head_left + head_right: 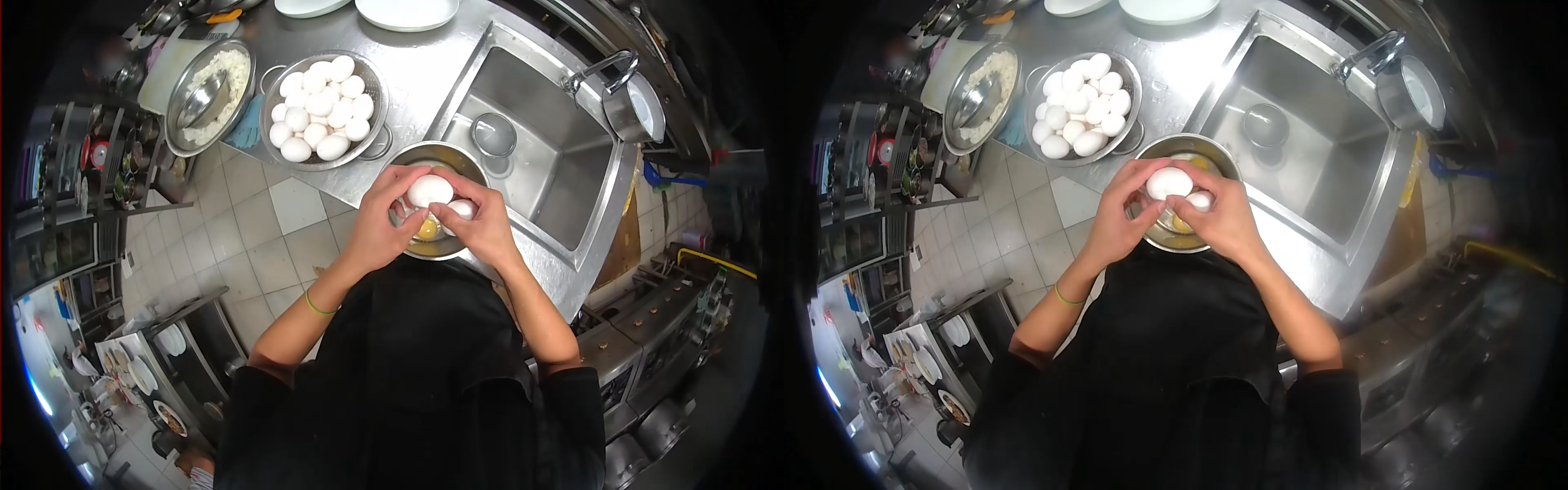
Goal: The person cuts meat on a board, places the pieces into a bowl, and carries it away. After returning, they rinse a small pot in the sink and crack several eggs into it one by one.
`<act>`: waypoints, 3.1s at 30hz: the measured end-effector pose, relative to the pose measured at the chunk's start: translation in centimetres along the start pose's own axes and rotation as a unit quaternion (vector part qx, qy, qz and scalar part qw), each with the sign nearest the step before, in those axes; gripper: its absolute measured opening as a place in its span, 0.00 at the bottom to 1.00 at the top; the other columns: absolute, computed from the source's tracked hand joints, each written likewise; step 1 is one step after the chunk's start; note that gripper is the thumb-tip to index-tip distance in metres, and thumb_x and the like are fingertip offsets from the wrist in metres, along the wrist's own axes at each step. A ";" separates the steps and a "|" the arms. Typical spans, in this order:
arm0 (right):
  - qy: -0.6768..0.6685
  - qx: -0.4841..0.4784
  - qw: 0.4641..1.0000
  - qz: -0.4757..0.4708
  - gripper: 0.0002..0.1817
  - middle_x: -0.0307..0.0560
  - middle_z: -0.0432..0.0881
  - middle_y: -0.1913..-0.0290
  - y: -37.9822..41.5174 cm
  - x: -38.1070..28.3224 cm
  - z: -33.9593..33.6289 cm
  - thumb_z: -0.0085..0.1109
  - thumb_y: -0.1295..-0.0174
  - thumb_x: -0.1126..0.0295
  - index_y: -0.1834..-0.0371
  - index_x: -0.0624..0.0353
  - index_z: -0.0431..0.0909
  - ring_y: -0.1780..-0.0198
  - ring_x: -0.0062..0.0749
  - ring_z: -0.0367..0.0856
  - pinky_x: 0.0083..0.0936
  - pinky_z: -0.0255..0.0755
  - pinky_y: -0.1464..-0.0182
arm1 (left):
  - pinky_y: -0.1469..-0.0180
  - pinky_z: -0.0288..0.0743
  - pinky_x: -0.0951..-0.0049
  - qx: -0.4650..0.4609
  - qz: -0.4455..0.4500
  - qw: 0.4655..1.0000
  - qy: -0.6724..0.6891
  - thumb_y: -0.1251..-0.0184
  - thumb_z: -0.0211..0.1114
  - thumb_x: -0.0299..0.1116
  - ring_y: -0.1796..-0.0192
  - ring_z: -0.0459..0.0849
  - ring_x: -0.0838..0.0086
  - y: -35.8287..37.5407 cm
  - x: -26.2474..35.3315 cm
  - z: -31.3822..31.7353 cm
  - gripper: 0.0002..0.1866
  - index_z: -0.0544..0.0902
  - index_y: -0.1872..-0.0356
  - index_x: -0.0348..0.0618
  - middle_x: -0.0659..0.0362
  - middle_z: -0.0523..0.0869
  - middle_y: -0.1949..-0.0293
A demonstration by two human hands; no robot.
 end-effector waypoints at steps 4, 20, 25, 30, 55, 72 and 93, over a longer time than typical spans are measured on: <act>0.063 0.005 0.998 -0.012 0.23 0.55 0.83 0.58 0.3 0.4 0.3 0.63 0.47 0.72 0.46 0.63 0.75 0.57 0.33 0.82 0.25 0.72 0.52 | 0.63 0.70 0.83 0.002 -0.031 0.999 -0.020 0.45 0.61 0.17 0.59 0.75 0.81 0.3 -1.6 0.1 0.22 0.76 0.46 0.36 0.60 0.76 0.52; 0.164 0.053 0.984 -0.038 0.23 0.59 0.83 0.61 -0.2 2.8 -1.3 0.62 0.52 0.72 0.49 0.61 0.78 0.61 0.42 0.84 0.28 0.74 0.57 | 0.68 0.69 0.83 0.005 -0.028 0.994 -0.102 0.48 0.55 0.14 0.67 0.75 0.81 -0.2 -4.1 0.8 0.22 0.79 0.49 0.38 0.59 0.76 0.56; 0.304 0.059 0.936 -0.166 0.27 0.52 0.81 0.52 0.7 -2.6 -2.1 0.61 0.53 0.79 0.45 0.58 0.76 0.57 0.41 0.83 0.28 0.75 0.51 | 0.68 0.69 0.84 0.006 -0.011 0.994 -0.109 0.47 0.53 0.12 0.63 0.74 0.81 -0.5 -3.3 -0.8 0.25 0.77 0.45 0.41 0.59 0.74 0.53; 0.381 -0.015 0.895 -0.232 0.33 0.47 0.81 0.56 1.4 -4.7 0.3 0.62 0.55 0.78 0.40 0.43 0.72 0.63 0.43 0.81 0.32 0.76 0.65 | 0.62 0.73 0.82 -0.049 -0.026 0.998 -0.043 0.49 0.62 0.12 0.63 0.72 0.82 -0.8 -2.3 0.3 0.41 0.61 0.31 0.45 0.58 0.73 0.53; 0.008 0.649 0.751 -0.122 0.25 0.46 0.82 0.73 16.0 0.4 -50.3 0.54 0.36 0.51 0.45 0.60 0.70 0.81 0.26 0.76 0.17 0.63 0.84 | 0.59 0.67 0.62 0.074 0.092 0.816 -0.565 0.50 0.66 0.23 0.65 0.71 0.58 -9.6 -6.6 -14.9 0.27 0.75 0.45 0.43 0.51 0.70 0.68; 0.219 0.230 0.882 -0.347 0.30 0.59 0.80 0.52 6.6 -9.8 -5.1 0.72 0.55 0.71 0.47 0.65 0.73 0.51 0.46 0.81 0.33 0.74 0.48 | 0.59 0.76 0.81 -0.086 -0.107 0.964 0.229 0.43 0.62 0.20 0.62 0.80 0.83 -2.8 -2.4 0.0 0.25 0.72 0.41 0.34 0.57 0.83 0.57; 0.069 0.029 0.997 0.006 0.21 0.52 0.85 0.59 0.4 1.6 -0.7 0.66 0.48 0.69 0.50 0.64 0.79 0.58 0.33 0.84 0.25 0.73 0.53 | 0.61 0.73 0.80 -0.080 -0.054 0.995 0.000 0.45 0.65 0.22 0.67 0.76 0.81 -0.1 -3.8 1.2 0.29 0.71 0.39 0.37 0.56 0.82 0.54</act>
Point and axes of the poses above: each hand's wrist, its own y-axis away from the middle knuckle, its own z-axis out of the palm, x = y × z, the point moved 10 cm from there along -y, towards the middle knuckle
